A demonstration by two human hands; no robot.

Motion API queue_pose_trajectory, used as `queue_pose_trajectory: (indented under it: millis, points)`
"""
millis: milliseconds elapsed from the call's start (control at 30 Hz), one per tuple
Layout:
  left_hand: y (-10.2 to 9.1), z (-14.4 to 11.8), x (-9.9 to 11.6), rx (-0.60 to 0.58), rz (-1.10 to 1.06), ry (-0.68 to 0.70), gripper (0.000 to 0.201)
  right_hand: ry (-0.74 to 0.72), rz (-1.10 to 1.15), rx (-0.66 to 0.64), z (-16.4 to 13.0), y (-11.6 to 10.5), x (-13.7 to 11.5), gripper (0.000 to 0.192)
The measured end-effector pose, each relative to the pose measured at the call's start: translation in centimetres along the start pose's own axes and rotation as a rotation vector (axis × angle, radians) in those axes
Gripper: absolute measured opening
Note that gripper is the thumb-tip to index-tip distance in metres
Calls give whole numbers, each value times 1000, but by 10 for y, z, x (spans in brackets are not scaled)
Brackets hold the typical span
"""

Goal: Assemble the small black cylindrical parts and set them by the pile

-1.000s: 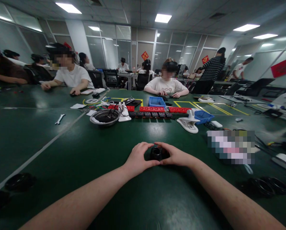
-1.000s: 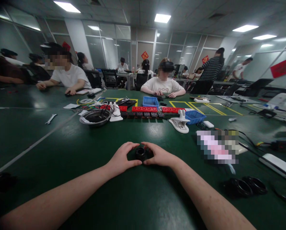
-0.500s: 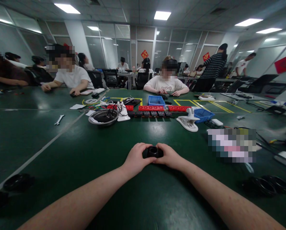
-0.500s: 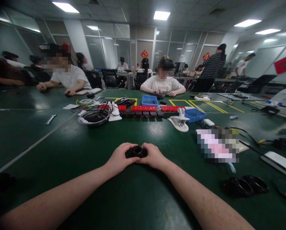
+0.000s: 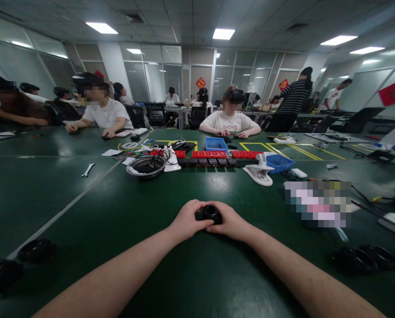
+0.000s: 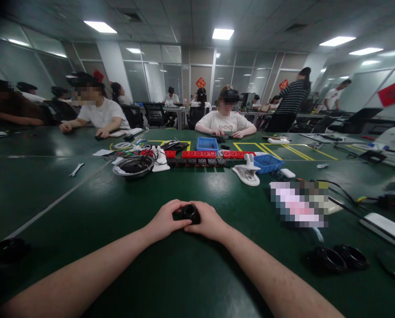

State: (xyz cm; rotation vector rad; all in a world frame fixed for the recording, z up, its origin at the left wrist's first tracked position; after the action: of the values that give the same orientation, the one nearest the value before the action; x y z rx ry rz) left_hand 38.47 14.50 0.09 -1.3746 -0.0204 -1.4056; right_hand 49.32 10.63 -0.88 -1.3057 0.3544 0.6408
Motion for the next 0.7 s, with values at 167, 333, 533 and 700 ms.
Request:
queue_pose_trajectory:
  millis: [167, 333, 533, 700]
  points:
    - [-1, -3, 4, -126, -43, 47, 39, -4, 237, -246, -2, -4, 4, 35]
    - [-1, -6, 9, -119, -58, 70, 39, -21, 245, -237, -2, -6, 3, 34]
    - [-1, -6, 9, -94, -34, 99, 40, -26, 225, -246, 0, -2, 5, 29]
    - [-1, -5, 9, -81, -30, 108, 37, -3, 219, -241, 0, -1, 8, 31]
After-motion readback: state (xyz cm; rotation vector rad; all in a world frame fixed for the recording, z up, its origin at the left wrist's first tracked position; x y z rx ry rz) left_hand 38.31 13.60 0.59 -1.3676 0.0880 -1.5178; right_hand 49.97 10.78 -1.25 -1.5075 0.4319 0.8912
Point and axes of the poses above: each hand's wrist, its own z-axis towards the middle knuckle, its own y-axis out of the palm, x = y × z, the point moved 6 cm from there along z, towards the middle knuckle, and after that the axes turned 4 degrees about x, right-handed, at the moved point
